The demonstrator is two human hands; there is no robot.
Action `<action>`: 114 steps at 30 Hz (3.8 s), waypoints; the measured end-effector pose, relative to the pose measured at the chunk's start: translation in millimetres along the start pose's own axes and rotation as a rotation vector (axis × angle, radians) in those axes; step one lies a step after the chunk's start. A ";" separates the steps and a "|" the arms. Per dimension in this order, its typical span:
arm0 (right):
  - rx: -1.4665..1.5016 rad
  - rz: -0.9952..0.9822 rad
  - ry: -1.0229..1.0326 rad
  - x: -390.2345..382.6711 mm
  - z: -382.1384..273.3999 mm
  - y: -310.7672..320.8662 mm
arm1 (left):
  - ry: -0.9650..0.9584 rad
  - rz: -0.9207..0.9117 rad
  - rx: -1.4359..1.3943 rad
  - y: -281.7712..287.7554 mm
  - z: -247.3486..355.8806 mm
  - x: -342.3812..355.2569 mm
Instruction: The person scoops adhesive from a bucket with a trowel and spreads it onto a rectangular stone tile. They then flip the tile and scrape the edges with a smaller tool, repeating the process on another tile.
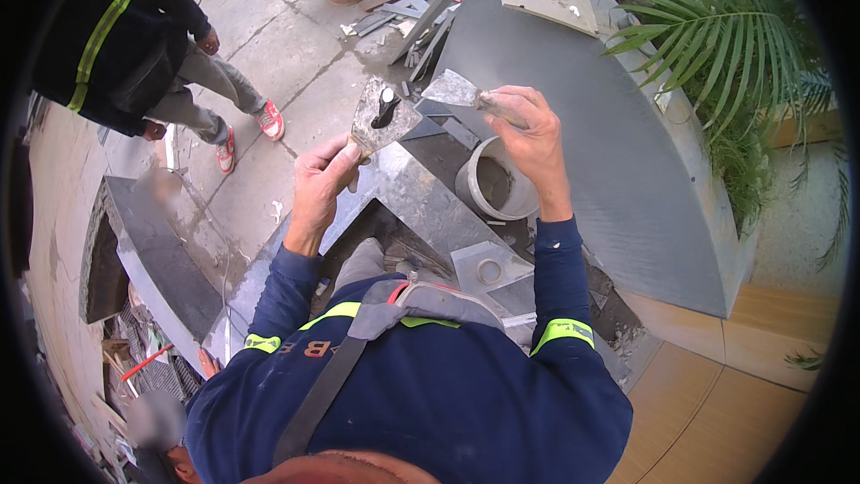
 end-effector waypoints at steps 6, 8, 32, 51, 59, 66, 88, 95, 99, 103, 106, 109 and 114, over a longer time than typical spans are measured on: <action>0.762 -0.176 -0.442 -93.2 -87.4 -37.4 | -0.267 0.228 0.143 -0.4 -1.0 -98.1; 0.820 -0.259 -0.417 -118.1 -119.3 -50.0 | -0.319 0.294 0.156 -12.6 -6.3 -132.4; 0.863 -0.807 0.845 -202.7 -342.5 -74.7 | -0.343 0.974 0.217 18.0 -3.0 -540.9; 0.616 -0.644 0.908 -274.7 -504.9 -109.0 | -0.623 1.250 0.148 85.5 15.4 -687.5; 0.234 -0.336 1.315 -372.2 -653.2 -120.2 | -0.626 1.428 0.569 162.7 65.5 -783.5; 0.208 -0.480 1.336 -436.3 -752.0 -146.2 | -0.498 1.466 0.630 208.2 97.5 -880.4; 0.331 -0.559 1.366 -493.2 -897.8 -241.4 | -0.365 1.460 0.480 357.7 127.7 -982.6; 0.292 -0.571 1.286 -457.6 -956.0 -311.2 | -0.348 1.349 0.510 463.1 190.5 -973.4; 0.304 -0.574 1.214 -436.2 -989.8 -345.2 | -0.352 1.288 0.416 504.0 224.6 -968.2; 0.308 -0.574 1.178 -423.4 -1021.3 -363.6 | -0.345 1.275 0.444 545.0 261.1 -972.6; 0.269 -0.577 1.179 -414.6 -1042.2 -373.4 | -0.360 1.231 0.427 566.6 280.0 -976.1; 0.293 -0.579 1.084 -410.1 -1060.6 -382.7 | -0.344 1.166 0.389 591.9 303.9 -979.2; 0.306 -0.721 0.950 -425.8 -1085.4 -406.0 | -0.358 0.964 0.234 651.7 322.1 -998.2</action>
Point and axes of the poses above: each hand's wrist, its own x-axis towards the middle knuckle, its own y-axis out of the back of the hand, z = x × y, the point moved 4 cm from there along x, towards the middle knuckle, and after that the axes turned 14 degrees about -x, right-handed, at the moved point
